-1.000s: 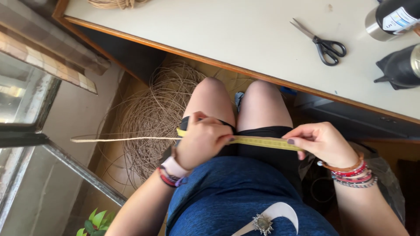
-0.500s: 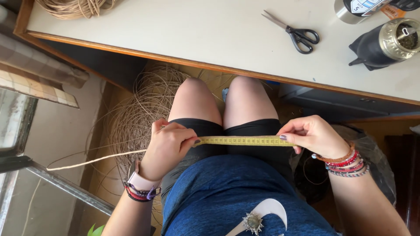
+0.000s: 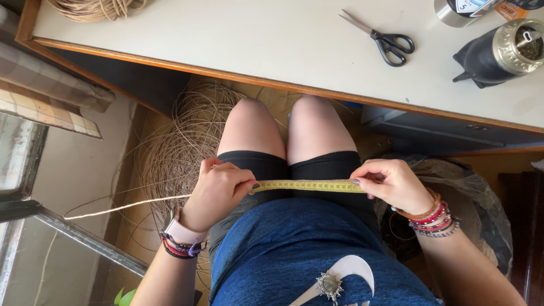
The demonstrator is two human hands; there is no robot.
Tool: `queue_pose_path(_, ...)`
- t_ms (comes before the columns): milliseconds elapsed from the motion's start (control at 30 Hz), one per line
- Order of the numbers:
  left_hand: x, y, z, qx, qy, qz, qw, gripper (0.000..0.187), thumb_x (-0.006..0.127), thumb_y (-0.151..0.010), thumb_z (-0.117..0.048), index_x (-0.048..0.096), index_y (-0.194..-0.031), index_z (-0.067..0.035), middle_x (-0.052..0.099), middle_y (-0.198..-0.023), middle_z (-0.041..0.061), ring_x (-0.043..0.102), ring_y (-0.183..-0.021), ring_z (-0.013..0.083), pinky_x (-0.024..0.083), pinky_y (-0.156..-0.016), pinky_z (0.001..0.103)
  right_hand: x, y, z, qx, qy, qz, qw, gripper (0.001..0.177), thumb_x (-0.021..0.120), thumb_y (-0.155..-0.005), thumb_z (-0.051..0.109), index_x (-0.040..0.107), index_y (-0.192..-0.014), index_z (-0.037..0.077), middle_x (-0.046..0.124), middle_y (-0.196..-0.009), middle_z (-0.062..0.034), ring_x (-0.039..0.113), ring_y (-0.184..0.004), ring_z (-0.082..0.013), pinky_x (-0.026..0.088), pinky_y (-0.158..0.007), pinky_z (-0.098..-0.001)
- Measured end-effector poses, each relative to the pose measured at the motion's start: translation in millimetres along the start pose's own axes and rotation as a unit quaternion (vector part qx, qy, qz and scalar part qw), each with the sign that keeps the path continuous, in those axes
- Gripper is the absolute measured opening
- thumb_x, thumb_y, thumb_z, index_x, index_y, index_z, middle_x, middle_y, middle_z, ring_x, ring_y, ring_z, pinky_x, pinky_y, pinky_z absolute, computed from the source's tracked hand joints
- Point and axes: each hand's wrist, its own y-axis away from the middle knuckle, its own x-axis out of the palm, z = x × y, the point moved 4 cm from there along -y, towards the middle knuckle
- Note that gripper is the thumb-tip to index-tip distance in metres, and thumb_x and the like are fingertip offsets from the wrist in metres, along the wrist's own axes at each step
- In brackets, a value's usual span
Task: Measure and cut wicker strips using a tape measure and scissors
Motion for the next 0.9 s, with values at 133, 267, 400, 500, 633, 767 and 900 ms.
queue_pose_path(133, 11, 3, 6, -0.009, 0.012, 0.036, 0.999, 0.020, 0.060, -0.099, -0.032, 0.066, -0.081, -0.026, 0.075, -0.074, -0.010, 0.072, -0.101, 0.0101, 0.033, -0.102, 0.043, 11, 4, -15, 0.010, -0.005, 0.000, 1.000, 0.011, 0.074, -0.081, -0.005, 0.082, -0.088, -0.002, 0.074, -0.068, -0.0105, 0.068, -0.043, -0.0139, 0.055, -0.045, -0.0234)
queue_pose_path(267, 26, 3, 17, -0.035, 0.005, 0.078, 0.996, 0.024, 0.057, -0.100, -0.036, 0.064, -0.079, -0.028, 0.076, -0.075, -0.013, 0.072, -0.100, 0.0090, 0.032, -0.103, 0.040, 21, 4, -29, 0.040, -0.010, 0.007, 0.999, 0.013, 0.072, -0.081, -0.006, 0.082, -0.089, -0.004, 0.073, -0.068, -0.0127, 0.071, -0.048, -0.0167, 0.056, -0.048, -0.0258)
queue_pose_path(400, 39, 5, 25, -0.052, 0.021, 0.095, 0.994, 0.024, 0.055, -0.100, -0.036, 0.064, -0.080, -0.027, 0.076, -0.075, -0.014, 0.072, -0.099, 0.0113, 0.033, -0.102, 0.040, 29, 3, -57, 0.066, -0.014, 0.011, 0.998, 0.014, 0.072, -0.081, -0.005, 0.082, -0.090, -0.003, 0.072, -0.069, -0.0118, 0.071, -0.050, -0.0162, 0.056, -0.049, -0.0262)
queue_pose_path(500, 50, 5, 31, -0.049, 0.024, 0.098, 0.994, 0.023, 0.056, -0.100, -0.036, 0.065, -0.081, -0.027, 0.077, -0.076, -0.012, 0.073, -0.099, 0.0132, 0.035, -0.102, 0.041, 32, 0, -64, 0.077, -0.001, 0.004, 0.997, 0.013, 0.073, -0.081, -0.003, 0.082, -0.091, -0.002, 0.074, -0.068, -0.0115, 0.071, -0.053, -0.0161, 0.056, -0.051, -0.0263)
queue_pose_path(633, 71, -3, 35, -0.051, -0.037, 0.092, 0.994, 0.020, 0.056, -0.097, -0.043, 0.070, -0.086, -0.034, 0.076, -0.087, -0.010, 0.071, -0.099, 0.0179, 0.036, -0.098, 0.047, 40, -6, -54, 0.021, 0.085, -0.038, 0.995, 0.011, 0.076, -0.080, 0.005, 0.083, -0.088, 0.006, 0.079, -0.078, -0.0093, 0.075, -0.068, -0.0156, 0.056, -0.057, -0.0242)
queue_pose_path(767, 88, -27, -9, -0.011, -0.093, -0.053, 0.994, 0.023, 0.066, -0.088, -0.053, 0.072, -0.105, -0.039, 0.069, -0.104, -0.010, 0.066, -0.106, 0.0160, 0.037, -0.095, 0.048, 46, -9, -32, -0.058, 0.089, -0.068, 0.992, 0.009, 0.076, -0.081, 0.007, 0.083, -0.087, 0.009, 0.083, -0.095, -0.0043, 0.077, -0.084, -0.0159, 0.060, -0.064, -0.0270)
queue_pose_path(900, 97, -61, -75, 0.111, -0.016, -0.127, 0.985, 0.019, 0.065, -0.087, -0.047, 0.068, -0.098, -0.033, 0.067, -0.086, -0.009, 0.071, -0.094, 0.0167, 0.044, -0.087, 0.043, 46, -11, -16, -0.073, 0.123, -0.074, 0.987, 0.013, 0.074, -0.079, 0.007, 0.082, -0.087, 0.014, 0.081, -0.086, 0.0022, 0.076, -0.078, -0.0100, 0.057, -0.057, -0.0226)
